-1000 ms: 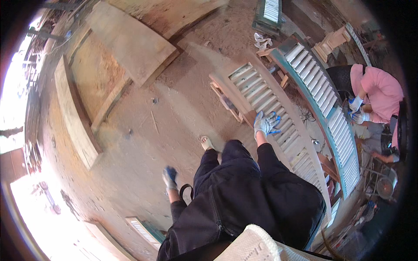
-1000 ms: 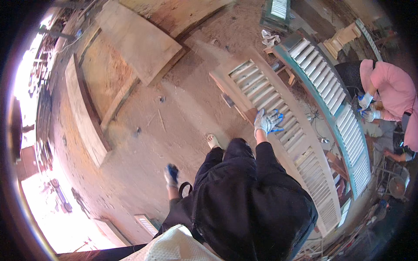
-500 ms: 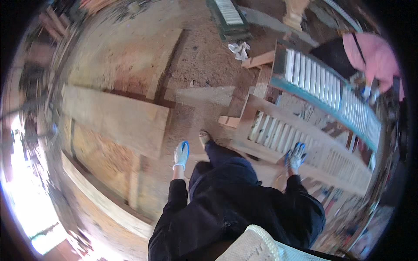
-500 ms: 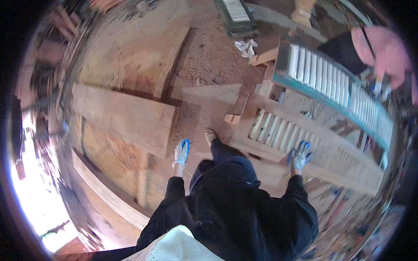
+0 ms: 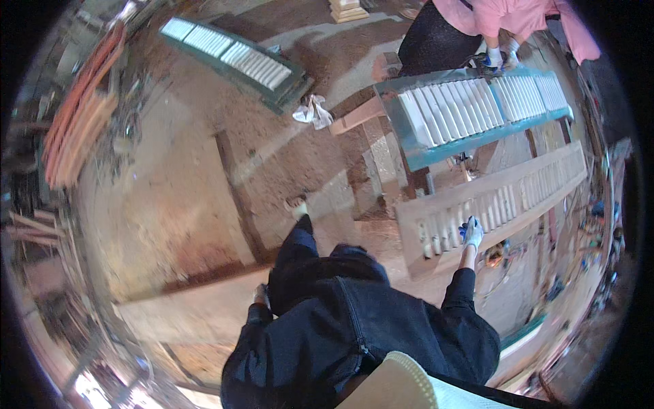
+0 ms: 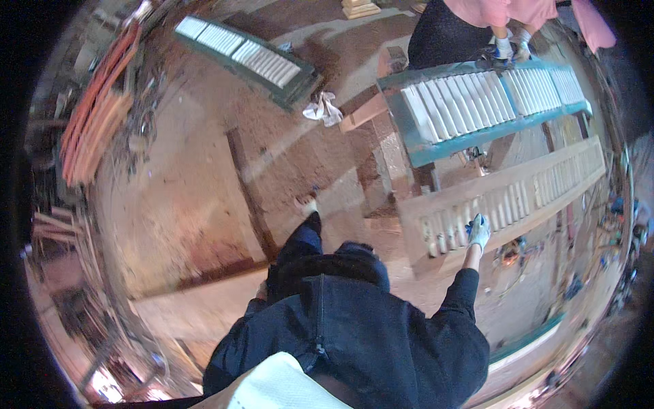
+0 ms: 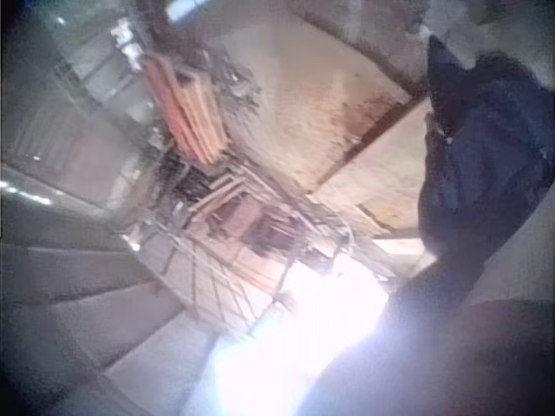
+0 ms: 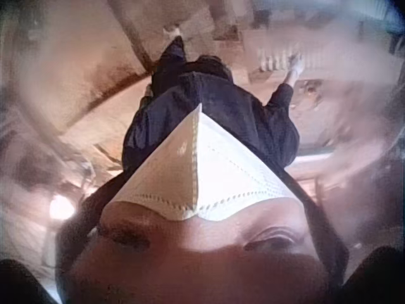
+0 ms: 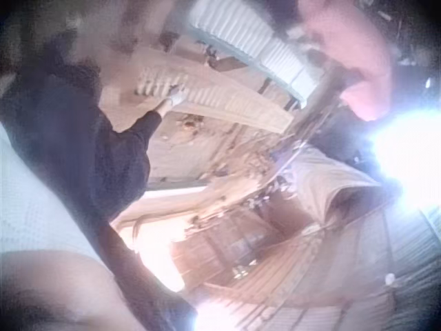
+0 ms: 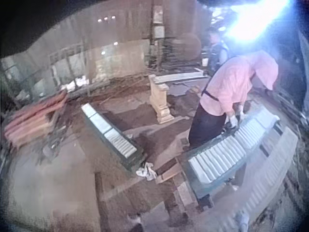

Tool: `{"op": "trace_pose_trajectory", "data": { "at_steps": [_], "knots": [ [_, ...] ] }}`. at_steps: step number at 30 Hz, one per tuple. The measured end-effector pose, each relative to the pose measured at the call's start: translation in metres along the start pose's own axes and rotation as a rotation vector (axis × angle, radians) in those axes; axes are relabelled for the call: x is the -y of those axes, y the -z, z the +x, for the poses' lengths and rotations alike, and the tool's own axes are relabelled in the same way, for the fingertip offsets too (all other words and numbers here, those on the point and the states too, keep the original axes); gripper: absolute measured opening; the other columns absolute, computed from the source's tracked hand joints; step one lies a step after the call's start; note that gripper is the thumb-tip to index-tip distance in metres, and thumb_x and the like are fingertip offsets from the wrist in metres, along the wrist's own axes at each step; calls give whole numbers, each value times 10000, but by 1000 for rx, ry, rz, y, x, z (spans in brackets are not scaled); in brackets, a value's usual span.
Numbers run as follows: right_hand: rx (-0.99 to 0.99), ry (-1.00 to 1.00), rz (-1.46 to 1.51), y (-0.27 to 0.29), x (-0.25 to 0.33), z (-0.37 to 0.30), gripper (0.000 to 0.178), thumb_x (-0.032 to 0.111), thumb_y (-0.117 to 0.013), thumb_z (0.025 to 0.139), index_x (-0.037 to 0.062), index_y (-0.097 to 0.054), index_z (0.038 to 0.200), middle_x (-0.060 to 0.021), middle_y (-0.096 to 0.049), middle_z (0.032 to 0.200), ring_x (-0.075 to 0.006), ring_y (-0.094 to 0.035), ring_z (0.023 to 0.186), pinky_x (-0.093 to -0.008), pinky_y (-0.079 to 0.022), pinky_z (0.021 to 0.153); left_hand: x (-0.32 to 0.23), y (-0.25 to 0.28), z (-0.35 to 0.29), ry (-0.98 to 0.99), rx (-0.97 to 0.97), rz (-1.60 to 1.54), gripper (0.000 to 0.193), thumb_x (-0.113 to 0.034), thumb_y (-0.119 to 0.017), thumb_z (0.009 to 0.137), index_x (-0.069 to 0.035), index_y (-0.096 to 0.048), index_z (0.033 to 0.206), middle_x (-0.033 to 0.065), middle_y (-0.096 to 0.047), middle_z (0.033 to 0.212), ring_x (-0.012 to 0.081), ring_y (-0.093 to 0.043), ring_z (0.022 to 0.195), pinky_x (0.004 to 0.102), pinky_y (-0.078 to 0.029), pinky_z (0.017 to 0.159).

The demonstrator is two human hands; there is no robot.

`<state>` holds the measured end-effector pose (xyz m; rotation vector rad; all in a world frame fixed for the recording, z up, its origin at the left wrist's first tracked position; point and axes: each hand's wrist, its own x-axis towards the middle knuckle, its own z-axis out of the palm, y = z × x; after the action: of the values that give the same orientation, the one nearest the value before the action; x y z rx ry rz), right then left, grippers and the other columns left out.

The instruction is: The person sands a curved wooden slatted panel with an electric sander, then applies a dark finish with a brush, and sands again. The work is performed on a single panel supported on a wooden frame in a workshop.

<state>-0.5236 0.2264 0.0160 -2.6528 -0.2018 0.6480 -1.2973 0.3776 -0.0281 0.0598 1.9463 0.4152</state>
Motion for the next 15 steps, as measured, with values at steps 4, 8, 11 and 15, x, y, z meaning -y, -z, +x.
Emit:
{"op": "trace_pose_trajectory", "data": {
  "at_steps": [4,8,11,15],
  "knots": [
    [-46,-121,688,-63,91,-116,403,410,-450,959,47,-615,1016,-82,-638,735,-151,-614,534,-256,-494,462,-197,-124,75,-196,336,-55,317,-408,-500,938,-124,-593,1043,35,-557,780,201,-533,650,334,-496,604],
    [-106,442,2,-140,267,-153,263,253,-512,929,57,-649,1038,-142,-660,957,-299,-643,895,-387,-505,791,-380,-221,141,-393,762,-30,240,-287,-490,910,-106,-596,1027,89,-620,824,240,-611,665,400,-561,608],
    [-285,535,-57,-152,325,-129,221,222,-571,886,66,-648,1023,-154,-624,1075,-338,-602,992,-410,-489,844,-463,-372,72,-450,496,431,225,-188,-449,930,-84,-575,1084,104,-633,857,225,-625,674,383,-570,599],
    [-406,532,43,-177,442,-44,237,213,-600,858,60,-630,1036,-183,-589,1112,-357,-585,1014,-429,-489,859,-561,-490,71,-622,635,398,212,-214,-478,950,-106,-599,1086,69,-650,842,160,-609,620,342,-544,536]
  ]
}}
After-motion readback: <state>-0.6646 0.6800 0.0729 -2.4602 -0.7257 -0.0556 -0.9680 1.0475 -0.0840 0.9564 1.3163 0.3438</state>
